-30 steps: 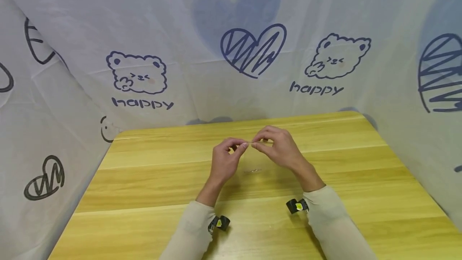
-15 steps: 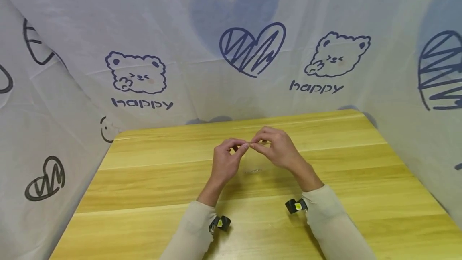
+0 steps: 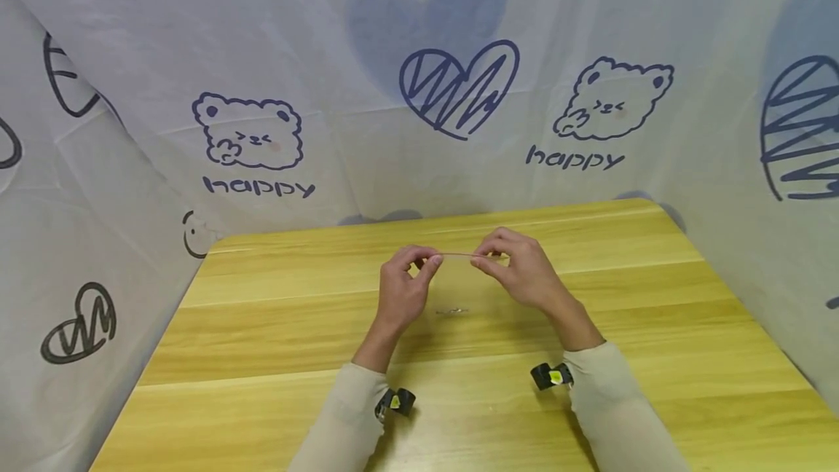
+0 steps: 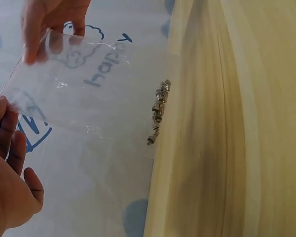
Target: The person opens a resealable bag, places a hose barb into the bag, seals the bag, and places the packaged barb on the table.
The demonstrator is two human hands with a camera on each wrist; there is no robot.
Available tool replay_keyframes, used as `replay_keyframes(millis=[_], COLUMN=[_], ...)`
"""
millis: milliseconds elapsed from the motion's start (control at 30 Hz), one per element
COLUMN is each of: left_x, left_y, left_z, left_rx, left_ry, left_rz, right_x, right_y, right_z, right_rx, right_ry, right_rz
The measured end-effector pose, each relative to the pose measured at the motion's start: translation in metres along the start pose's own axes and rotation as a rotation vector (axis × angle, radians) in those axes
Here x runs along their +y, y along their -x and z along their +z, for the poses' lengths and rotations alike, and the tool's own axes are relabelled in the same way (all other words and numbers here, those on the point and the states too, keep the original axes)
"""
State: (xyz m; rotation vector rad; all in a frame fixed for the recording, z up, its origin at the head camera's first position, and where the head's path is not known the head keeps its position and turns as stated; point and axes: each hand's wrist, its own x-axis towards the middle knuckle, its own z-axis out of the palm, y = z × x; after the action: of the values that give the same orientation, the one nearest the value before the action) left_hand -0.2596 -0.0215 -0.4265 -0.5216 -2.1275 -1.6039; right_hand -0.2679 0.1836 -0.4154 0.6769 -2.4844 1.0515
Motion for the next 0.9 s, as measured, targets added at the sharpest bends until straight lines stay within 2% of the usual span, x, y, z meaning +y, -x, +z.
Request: replay_keyframes(millis=[167, 300, 500, 567, 667, 833, 900], left_x=[-0.023, -0.026, -0.024, -0.024, -0.021, -0.016, -0.015], left_y=[-0.002, -0.003, -0.006, -0.006, -0.007, -0.010, -0.013], left_z=[0.001, -0.001, -0.008, -0.014, -0.023, -0.042, -0.046], left_rx=[0.004, -0.003, -0.009, -0.050, -0.167, -0.395, -0.460], left_ry=[0.016, 0.025, 0.028, 0.032, 0.016, -0.048, -0.065], left_rz=[0.006, 0.012, -0.019, -0.025, -0.062, -0.188, -0.241], right_x=[0.008, 0.010, 0.010, 0.010, 0.008, 0.006, 0.008], right_y=[0.004, 0.005, 0.008, 0.010, 0.015, 0.020, 0.020], right_z=[-0.007, -0.011, -0.018, -0.021, -0.026, -0.030, -0.029], right_rx=[0.032, 0.049, 0.089, 0.068, -0.014, -0.155, -0.204], right_ry=[-0.007, -0.010, 0.014, 0.007, -0.037, -0.149, -0.199], right_rz=[0.002, 0.010, 0.056, 0.076, 0.112, 0.171, 0.201])
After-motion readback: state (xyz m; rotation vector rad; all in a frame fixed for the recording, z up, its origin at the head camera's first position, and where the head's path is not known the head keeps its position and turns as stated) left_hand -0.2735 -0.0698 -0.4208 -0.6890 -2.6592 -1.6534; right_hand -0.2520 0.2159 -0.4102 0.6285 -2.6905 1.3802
